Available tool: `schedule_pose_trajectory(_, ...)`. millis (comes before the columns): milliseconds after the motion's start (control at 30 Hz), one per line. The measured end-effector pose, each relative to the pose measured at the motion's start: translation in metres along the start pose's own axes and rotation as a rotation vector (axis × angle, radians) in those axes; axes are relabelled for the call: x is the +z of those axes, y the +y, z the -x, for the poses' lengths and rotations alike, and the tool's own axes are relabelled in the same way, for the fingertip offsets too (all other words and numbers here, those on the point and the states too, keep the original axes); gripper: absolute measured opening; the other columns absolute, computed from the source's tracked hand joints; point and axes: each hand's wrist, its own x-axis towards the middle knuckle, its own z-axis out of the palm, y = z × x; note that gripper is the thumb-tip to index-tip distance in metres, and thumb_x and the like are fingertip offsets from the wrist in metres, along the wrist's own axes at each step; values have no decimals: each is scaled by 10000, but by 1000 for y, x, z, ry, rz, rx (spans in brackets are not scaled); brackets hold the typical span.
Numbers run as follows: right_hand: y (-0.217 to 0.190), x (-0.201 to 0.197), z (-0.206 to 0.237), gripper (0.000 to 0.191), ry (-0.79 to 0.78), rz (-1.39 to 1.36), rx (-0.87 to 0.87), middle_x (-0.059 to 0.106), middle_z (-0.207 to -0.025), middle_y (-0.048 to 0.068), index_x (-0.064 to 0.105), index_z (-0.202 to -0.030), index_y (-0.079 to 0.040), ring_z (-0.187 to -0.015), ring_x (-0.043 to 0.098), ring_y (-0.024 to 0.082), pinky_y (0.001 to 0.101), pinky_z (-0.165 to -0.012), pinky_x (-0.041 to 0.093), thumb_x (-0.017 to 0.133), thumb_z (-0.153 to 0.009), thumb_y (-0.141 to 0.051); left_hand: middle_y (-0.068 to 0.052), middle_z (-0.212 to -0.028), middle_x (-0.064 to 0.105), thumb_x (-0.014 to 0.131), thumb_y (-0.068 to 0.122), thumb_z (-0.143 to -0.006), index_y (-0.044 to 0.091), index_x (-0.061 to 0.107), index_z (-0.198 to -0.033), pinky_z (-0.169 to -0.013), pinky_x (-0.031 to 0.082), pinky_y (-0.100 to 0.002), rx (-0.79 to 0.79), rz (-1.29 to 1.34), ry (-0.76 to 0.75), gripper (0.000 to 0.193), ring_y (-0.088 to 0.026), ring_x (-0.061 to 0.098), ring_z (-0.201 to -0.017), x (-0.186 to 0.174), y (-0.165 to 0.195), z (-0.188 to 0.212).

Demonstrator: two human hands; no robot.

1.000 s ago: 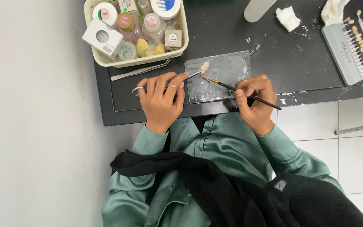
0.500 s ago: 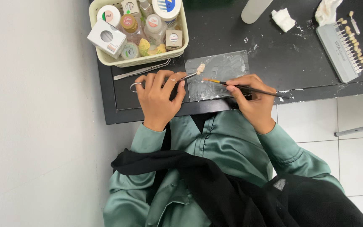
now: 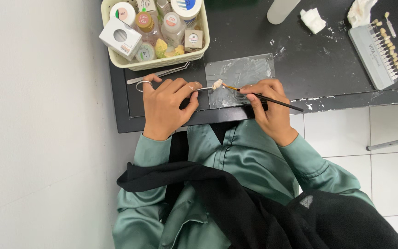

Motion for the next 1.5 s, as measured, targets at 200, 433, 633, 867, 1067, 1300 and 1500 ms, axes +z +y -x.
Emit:
schedule_pose_trajectory(200,8,1,5,89,-4,-28,37,688,-1020,35,756,-1091,-79,-1021,582,201,333,-855,501,700,-1053,-137,67,-776,578,760,189,-927,230,754,-1007,-928,339,-425,0,-18,-26,89,-140,568,-712,-3,-1,0)
schedule_pose_trajectory(433,12,0,8,83,20,-38,31,627,-986,58,788,-1031,-71,-973,586,200,335,-812,492,769,-993,-143,72,-773,580,770,196,-927,230,752,-998,-947,340,-449,-6,-2,-53,80,-138,571,-728,-6,-1,0)
schedule_pose_trajectory(633,12,-1,4,62,-7,-36,-18,708,-887,22,802,-985,-83,-961,595,198,337,-790,503,806,-932,-115,83,-807,607,773,213,-938,222,744,-987,-964,340,-475,7,1,-48,57,-146,578,-771,-7,-3,1)
schedule_pose_trajectory(867,17,-6,4,42,26,-186,71,772,-981,42,763,-996,-40,-1025,613,173,321,-867,534,732,-1016,-60,68,-836,618,773,213,-945,227,750,-1007,-930,353,-430,2,-10,-54,67,-160,568,-771,-10,-4,2)
schedule_pose_trajectory(1067,14,-2,7,22,24,-171,42,726,-1004,76,725,-990,-41,-980,656,177,324,-867,535,741,-997,-53,52,-845,608,774,216,-947,231,760,-1019,-867,346,-405,-7,-22,-50,75,-181,548,-776,-7,-4,3)
schedule_pose_trajectory(1300,12,4,7,155,102,-104,-76,680,-1003,89,665,-1016,-25,-998,652,222,353,-868,530,805,-951,-23,82,-892,625,756,234,-973,249,750,-1053,-867,330,-418,-58,-108,60,82,-151,551,-805,19,-2,6)
schedule_pose_trajectory(1500,9,5,3,157,125,-158,-30,694,-1041,96,658,-1047,-18,-1014,686,201,323,-879,570,788,-964,7,100,-903,625,772,248,-967,264,758,-1074,-854,317,-418,-29,-182,140,109,-136,543,-805,31,-7,7)
